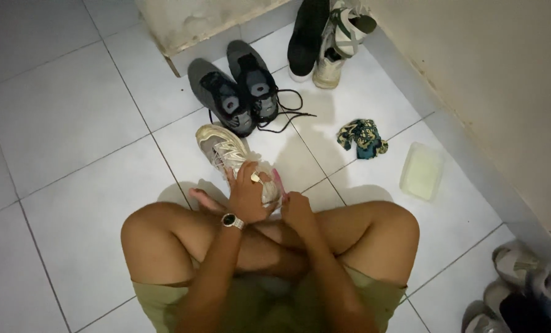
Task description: Scrubbing the sole of a sneaker using a toothbrush and cleaning solution while sitting on the floor.
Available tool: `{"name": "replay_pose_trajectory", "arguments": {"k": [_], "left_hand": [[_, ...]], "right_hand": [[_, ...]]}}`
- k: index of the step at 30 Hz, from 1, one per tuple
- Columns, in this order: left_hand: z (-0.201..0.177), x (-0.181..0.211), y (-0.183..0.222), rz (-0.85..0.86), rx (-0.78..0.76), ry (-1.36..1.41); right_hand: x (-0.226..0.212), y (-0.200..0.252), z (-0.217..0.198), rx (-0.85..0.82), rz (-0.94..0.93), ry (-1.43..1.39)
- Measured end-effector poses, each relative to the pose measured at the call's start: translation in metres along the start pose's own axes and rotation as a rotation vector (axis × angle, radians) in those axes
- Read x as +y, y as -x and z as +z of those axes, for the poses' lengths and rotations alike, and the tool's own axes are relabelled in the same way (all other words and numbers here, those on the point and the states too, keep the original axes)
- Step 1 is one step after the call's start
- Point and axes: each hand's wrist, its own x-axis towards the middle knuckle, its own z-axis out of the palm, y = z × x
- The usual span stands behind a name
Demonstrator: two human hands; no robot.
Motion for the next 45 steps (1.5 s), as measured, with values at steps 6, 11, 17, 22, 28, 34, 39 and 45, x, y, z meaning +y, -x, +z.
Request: {"name": "replay_pose_trajectory", "arguments": {"k": [6,11,17,22,28,34,39,45], "left_hand": [[0.015,0.017,0.014,-0.106,0.418,0.061],[0.107,-0.013,0.056,-0.642,0.293,-0.022],[0.027,0.010,0.021,-0.859,0.506,0.609],[0.013,-0.002,0.010,-0.856,0.833,0.951],[0.016,-0.011,0.013,-0.873,0.558,0.805],[-0.017,-0.040,-0.017,-0.584,0.407,0.942],[-0.035,-0.062,-0.040,-0.342,0.231,1.068],[-0.017,-0.075,-0.039,-0.235,0.184,1.318]], "right_hand": [[-0.015,0.028,-0.015,-0.027,0.122,0.031],[-0.050,0.072,-0.039,-0.099,0.044,0.055],[-0.055,0.084,-0.035,-0.110,0.072,0.112],[-0.018,0.066,-0.010,-0.089,-0.018,0.195],[-0.057,0.077,-0.022,0.008,-0.062,0.097],[-0.105,0.105,-0.064,-0.003,0.018,0.044],[-0.080,0.079,-0.065,0.055,-0.169,0.145],[-0.098,0.081,-0.082,0.061,-0.210,0.187]]}}
